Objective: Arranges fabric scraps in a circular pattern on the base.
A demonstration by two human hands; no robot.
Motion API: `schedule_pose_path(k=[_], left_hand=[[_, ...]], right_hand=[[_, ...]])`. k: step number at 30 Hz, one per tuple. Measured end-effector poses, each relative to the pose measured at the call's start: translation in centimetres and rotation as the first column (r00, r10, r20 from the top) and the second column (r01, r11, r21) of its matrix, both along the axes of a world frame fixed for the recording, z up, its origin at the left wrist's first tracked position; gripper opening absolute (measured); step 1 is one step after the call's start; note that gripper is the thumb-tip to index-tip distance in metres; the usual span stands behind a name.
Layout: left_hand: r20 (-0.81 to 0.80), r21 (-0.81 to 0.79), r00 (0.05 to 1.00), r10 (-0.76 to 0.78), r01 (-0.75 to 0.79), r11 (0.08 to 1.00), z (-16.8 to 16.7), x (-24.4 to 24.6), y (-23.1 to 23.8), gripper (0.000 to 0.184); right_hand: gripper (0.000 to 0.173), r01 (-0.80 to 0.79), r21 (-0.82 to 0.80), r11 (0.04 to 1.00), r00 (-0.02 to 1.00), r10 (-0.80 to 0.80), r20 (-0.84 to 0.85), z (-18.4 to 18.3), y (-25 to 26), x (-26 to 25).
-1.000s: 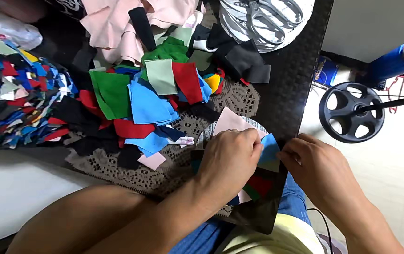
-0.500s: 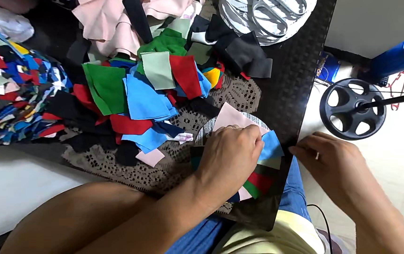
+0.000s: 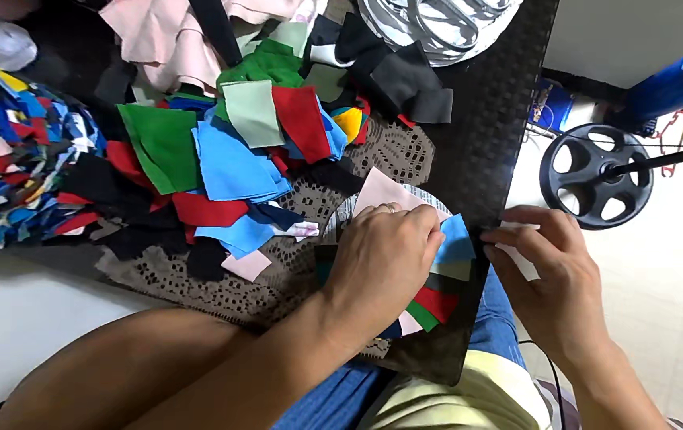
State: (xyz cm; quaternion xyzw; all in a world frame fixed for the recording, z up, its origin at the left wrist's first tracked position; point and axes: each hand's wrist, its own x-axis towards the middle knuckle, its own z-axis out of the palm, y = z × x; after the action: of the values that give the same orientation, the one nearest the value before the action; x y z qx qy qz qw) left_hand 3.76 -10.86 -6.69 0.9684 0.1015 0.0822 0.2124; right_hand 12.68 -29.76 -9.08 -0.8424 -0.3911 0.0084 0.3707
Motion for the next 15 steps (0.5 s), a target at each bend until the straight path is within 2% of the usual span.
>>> schedule_pose_path(k=[4, 11, 15], left_hand=[[0.014, 0.015, 1.000, -0.014, 0.014, 1.000, 0.0, 0.0, 0.1, 0.015], [0.017, 0.029, 1.000, -0.026, 0.026, 0.999, -0.1, 0.1, 0.2, 0.016], [-0.059, -0.024, 0.998, 0.009, -0.010, 1.000, 0.7, -0.3, 0.4, 0.010]], right_hand=[[0.017, -0.034, 0.005, 0.999, 0.997, 0.033, 0.067, -0.2, 1.2, 0.1], [0.020, -0.039, -0.039, 0.998, 0.996, 0.042, 0.074, -1.1, 1.4, 0.5], [0.020, -0.042, -0.008, 0.999, 0.998, 0.042, 0.050, -1.6, 1.2, 0.5]])
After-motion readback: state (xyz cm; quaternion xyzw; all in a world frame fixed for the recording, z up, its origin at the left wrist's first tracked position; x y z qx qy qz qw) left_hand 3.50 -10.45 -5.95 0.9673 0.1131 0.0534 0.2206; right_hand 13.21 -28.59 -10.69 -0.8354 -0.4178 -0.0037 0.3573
